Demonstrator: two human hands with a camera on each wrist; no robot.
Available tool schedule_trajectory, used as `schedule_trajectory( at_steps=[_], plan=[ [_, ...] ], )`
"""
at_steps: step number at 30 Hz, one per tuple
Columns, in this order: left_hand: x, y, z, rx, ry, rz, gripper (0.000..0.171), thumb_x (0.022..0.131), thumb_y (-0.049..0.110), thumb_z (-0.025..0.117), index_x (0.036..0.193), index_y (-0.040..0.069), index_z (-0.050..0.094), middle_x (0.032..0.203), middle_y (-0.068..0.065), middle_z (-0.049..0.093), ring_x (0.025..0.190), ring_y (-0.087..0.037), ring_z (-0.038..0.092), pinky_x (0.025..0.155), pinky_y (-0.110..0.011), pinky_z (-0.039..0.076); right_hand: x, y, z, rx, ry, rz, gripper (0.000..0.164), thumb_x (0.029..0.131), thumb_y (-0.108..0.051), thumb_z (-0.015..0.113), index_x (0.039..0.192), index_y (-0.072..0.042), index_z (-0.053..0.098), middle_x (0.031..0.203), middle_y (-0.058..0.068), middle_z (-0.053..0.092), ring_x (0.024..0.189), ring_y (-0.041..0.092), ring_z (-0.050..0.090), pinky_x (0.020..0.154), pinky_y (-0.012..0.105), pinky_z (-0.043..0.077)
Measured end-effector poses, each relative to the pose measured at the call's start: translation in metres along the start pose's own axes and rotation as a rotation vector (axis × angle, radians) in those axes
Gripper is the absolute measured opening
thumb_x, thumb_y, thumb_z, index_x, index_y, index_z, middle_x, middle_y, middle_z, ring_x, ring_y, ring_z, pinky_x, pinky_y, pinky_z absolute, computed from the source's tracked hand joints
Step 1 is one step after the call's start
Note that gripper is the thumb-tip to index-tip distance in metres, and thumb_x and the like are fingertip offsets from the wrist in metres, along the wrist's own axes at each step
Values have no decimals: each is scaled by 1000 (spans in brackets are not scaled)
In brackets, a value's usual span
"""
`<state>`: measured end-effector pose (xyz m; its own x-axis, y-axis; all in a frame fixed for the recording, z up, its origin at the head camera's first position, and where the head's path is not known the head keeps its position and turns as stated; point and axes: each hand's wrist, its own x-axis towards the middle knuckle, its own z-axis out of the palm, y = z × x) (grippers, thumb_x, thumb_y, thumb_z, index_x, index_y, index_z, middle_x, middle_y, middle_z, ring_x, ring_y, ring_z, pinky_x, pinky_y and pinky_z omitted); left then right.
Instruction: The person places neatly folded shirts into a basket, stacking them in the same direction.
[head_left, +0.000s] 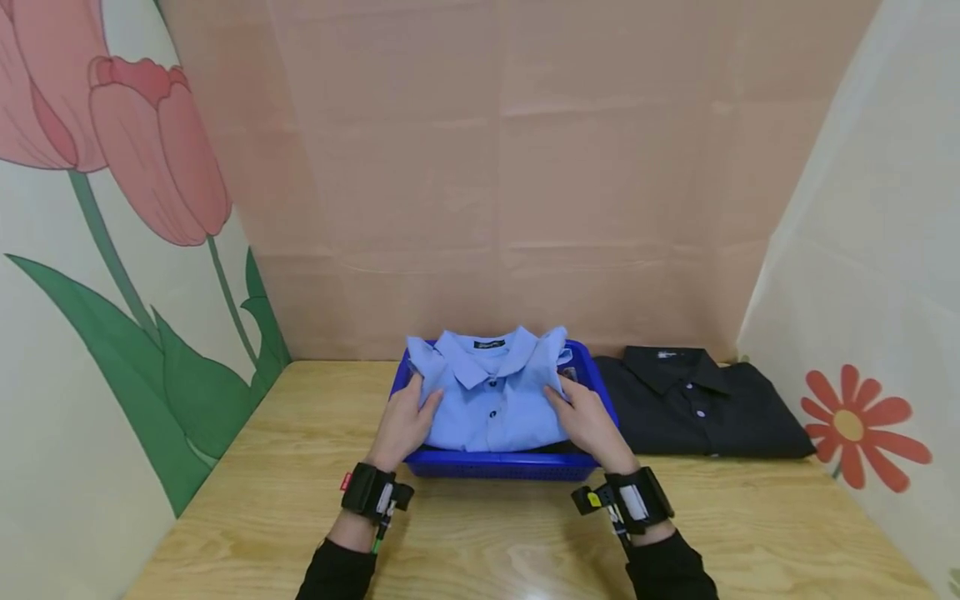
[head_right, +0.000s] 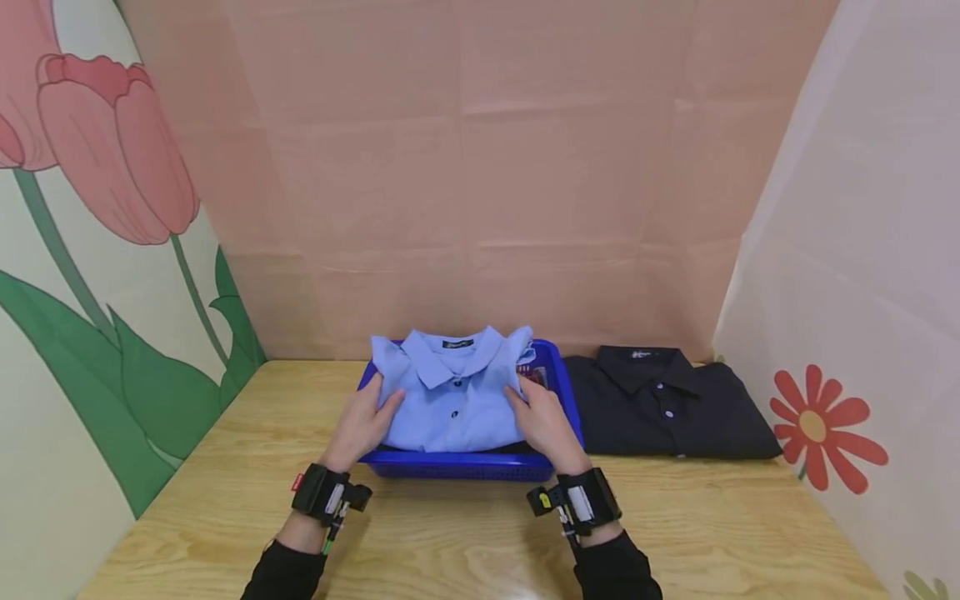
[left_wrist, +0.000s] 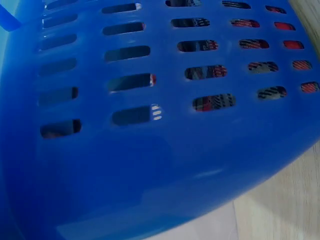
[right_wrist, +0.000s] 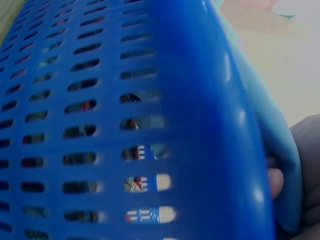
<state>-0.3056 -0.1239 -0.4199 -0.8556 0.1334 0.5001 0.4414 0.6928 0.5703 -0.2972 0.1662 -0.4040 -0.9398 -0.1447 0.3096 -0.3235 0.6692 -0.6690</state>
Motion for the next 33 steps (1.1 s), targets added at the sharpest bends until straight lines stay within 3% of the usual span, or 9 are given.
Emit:
schedule_trajectory(
  at_steps=[8,14,19,26,30,33],
  plan=[
    [-2,-3,3,21,-60,-34,16,100,22,57,97,6,53,68,3,38,62,-15,47,54,-29,37,0,7,2,-47,-16,19,25,104,-22,48,118,-8,63,122,16,65,114,33,61,86,50,49],
    [-1,-1,3,37,-164,-48,16,103,20,52,95,7,50,68,4,31,58,-13,42,51,-26,32,0,14,5,-55,2,27,26,104,-21,48,121,-8,63,120,15,65,108,29,61,85,48,49],
    [3,-3,5,80,-270,-23,13,104,17,49,103,4,49,67,4,33,60,-13,44,53,-26,35,2,17,8,-76,2,29,21,104,-20,49,114,-9,64,101,11,64,87,24,58,72,39,46],
    [6,-2,6,140,-308,-23,17,103,17,49,111,2,50,68,3,40,61,-14,48,54,-29,39,2,18,6,-121,-34,39,19,103,-18,50,111,-6,64,89,9,60,81,21,56,70,37,45],
    [6,-2,7,184,-332,-26,22,102,16,52,114,-2,51,71,-1,50,65,-16,52,59,-32,44,1,18,5,-132,-61,34,14,101,-14,52,96,-3,60,72,3,44,66,18,48,60,32,39],
    [6,-2,8,209,-350,-56,35,101,17,54,125,-9,49,84,-11,63,73,-18,59,64,-35,48,0,18,5,-134,-78,52,16,100,-11,54,86,-4,54,67,0,34,58,15,42,54,29,34]
  ],
)
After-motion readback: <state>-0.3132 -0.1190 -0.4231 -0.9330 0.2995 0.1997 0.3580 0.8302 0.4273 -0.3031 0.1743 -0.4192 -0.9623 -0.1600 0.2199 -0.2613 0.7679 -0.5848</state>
